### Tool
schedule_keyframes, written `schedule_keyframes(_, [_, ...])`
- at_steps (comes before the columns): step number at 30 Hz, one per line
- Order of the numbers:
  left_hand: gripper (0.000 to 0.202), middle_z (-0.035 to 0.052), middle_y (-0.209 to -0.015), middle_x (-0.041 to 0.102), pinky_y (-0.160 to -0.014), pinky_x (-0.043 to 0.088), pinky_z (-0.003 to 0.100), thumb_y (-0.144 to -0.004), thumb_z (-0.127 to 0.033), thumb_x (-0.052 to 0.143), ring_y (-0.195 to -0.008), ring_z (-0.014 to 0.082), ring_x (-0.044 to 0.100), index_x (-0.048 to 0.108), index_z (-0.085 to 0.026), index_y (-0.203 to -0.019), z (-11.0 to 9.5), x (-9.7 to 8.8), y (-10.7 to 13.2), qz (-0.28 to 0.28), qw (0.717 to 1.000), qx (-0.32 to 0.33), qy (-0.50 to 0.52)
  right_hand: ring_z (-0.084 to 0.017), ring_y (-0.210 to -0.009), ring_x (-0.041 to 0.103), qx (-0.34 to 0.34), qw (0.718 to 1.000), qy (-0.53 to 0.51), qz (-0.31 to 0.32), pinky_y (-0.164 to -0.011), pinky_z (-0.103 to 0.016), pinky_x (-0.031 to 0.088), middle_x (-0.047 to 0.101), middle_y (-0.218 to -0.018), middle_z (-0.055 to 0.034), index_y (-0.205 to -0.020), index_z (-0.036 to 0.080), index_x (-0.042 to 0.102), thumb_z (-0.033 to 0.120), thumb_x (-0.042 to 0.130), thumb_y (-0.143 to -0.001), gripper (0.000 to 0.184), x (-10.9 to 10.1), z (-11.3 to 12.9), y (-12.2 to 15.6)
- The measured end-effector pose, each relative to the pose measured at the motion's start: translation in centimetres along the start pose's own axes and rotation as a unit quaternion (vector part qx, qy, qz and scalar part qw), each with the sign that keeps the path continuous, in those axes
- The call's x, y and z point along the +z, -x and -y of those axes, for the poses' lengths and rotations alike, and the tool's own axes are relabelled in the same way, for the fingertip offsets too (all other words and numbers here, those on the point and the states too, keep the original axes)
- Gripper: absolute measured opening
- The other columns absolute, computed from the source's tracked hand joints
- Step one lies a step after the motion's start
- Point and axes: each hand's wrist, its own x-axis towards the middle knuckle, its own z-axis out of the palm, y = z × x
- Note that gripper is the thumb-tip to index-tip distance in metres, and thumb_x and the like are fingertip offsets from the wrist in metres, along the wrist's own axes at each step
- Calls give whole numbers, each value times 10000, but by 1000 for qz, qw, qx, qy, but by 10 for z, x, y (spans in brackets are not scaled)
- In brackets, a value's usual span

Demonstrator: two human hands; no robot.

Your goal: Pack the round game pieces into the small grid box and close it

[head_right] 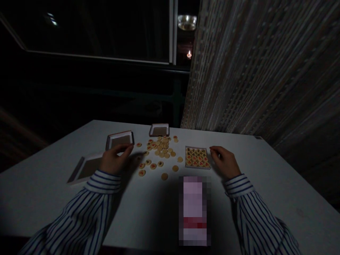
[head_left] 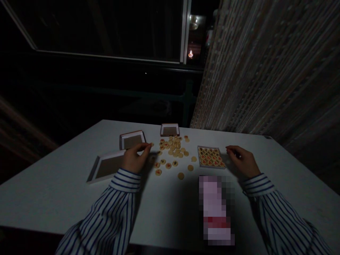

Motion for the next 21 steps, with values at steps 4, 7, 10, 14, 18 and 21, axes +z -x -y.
schedule_keyframes(4, [263, 35, -808, 681, -748, 493, 290, -727, -407, 517, -764, 179, 630, 649, -188, -784, 14, -4, 7, -24, 1000, -1, -16, -172, -687, 584, -34, 999, 15, 33, -583, -289, 451, 652, -821, -71, -909, 166, 619, 342, 446, -812, 265, -1, 20, -4])
schedule_keyframes(7, [245, 32, -782, 676, -743, 489, 288, -732, -388, 506, -758, 179, 625, 643, -187, -758, 23, -3, 13, -31, 999, 4, -14, -177, -746, 589, -66, 995, 21, 76, -604, -286, 460, 640, -854, -67, -930, 172, 607, 323, 442, -819, 250, -1, 39, -10])
schedule_keyframes(10, [244, 33, -775, 676, -724, 488, 286, -740, -381, 489, -756, 180, 618, 638, -189, -736, 31, -1, 16, -25, 1000, 4, -12, -183, -794, 583, -106, 984, 41, 134, -666, -306, 464, 627, -889, -75, -939, 175, 599, 303, 423, -834, 242, 4, 61, -17])
schedule_keyframes(14, [267, 40, -799, 672, -718, 479, 280, -753, -385, 471, -762, 177, 613, 642, -181, -763, 38, -6, 16, -40, 999, -10, -7, -185, -824, 571, -179, 966, 55, 180, -745, -331, 439, 626, -890, -75, -912, 176, 597, 275, 431, -832, 208, 15, 88, -26])
schedule_keyframes(18, [279, 39, -820, 667, -727, 479, 280, -765, -385, 474, -761, 169, 607, 648, -171, -806, 36, -13, 9, -66, 997, -28, 14, -187, -839, 564, -216, 951, 66, 213, -756, -335, 415, 625, -904, -76, -921, 178, 596, 259, 441, -827, 199, 28, 108, -34])
schedule_keyframes(21, [278, 37, -842, 667, -743, 474, 280, -774, -386, 480, -782, 166, 606, 649, -175, -838, 26, -13, -2, -49, 998, -9, 27, -188, -836, 557, -231, 939, 85, 242, -766, -336, 399, 621, -904, -78, -921, 177, 602, 255, 429, -835, 209, 38, 121, -39])
